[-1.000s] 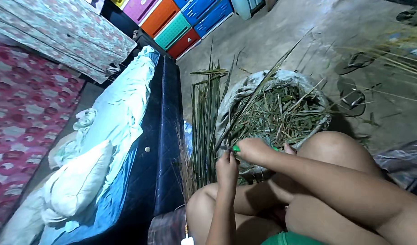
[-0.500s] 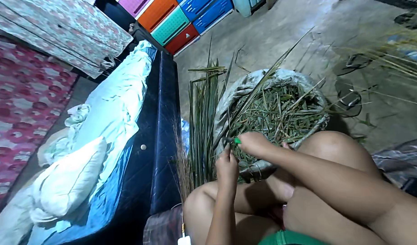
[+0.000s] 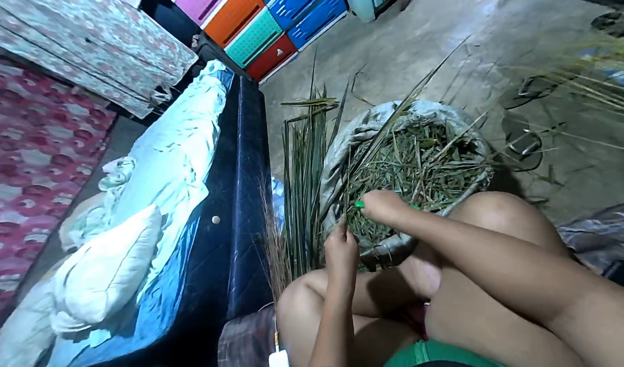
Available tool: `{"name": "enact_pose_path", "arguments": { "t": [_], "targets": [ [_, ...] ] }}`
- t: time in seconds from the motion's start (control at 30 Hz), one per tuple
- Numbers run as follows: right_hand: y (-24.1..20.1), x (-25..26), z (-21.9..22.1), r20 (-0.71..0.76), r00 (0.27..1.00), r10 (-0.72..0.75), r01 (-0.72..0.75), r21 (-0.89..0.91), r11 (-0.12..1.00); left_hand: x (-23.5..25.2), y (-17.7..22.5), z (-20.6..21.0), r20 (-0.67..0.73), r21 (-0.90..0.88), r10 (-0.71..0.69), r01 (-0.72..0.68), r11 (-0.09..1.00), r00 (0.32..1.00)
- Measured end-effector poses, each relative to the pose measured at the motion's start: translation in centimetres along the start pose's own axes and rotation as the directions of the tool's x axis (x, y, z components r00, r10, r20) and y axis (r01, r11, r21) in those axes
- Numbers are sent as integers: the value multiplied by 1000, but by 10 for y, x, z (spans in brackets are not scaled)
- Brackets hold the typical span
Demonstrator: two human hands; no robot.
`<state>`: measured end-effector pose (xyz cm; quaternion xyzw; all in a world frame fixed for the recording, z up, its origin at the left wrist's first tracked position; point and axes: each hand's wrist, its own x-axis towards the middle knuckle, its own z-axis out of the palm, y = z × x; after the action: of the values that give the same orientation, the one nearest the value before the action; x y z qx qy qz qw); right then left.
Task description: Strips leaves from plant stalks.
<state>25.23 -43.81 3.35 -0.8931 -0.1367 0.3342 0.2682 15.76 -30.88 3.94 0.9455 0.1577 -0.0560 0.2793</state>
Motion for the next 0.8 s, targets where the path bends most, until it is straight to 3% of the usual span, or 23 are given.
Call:
{"name": "enact_pose_path", "arguments": {
  "t": [0.17, 0.4, 0.63, 0.8],
  "targets": [
    [1, 5, -9, -91, 992, 87, -84, 43, 996, -1, 5, -1, -14, -16, 10, -11, 1000, 1000],
    [-16, -24, 12, 118, 978, -169, 150, 153, 977, 0, 1, -3, -61, -17, 18, -19, 1000, 998],
    [-12, -7, 3, -14, 998, -63, 63, -30, 998, 1, 3, -3, -70, -36, 53, -55, 998, 996],
    [-5, 3, -3, -113, 993, 41, -39, 24, 999, -5, 4, -4, -62, -44, 77, -79, 996, 995]
  ]
}}
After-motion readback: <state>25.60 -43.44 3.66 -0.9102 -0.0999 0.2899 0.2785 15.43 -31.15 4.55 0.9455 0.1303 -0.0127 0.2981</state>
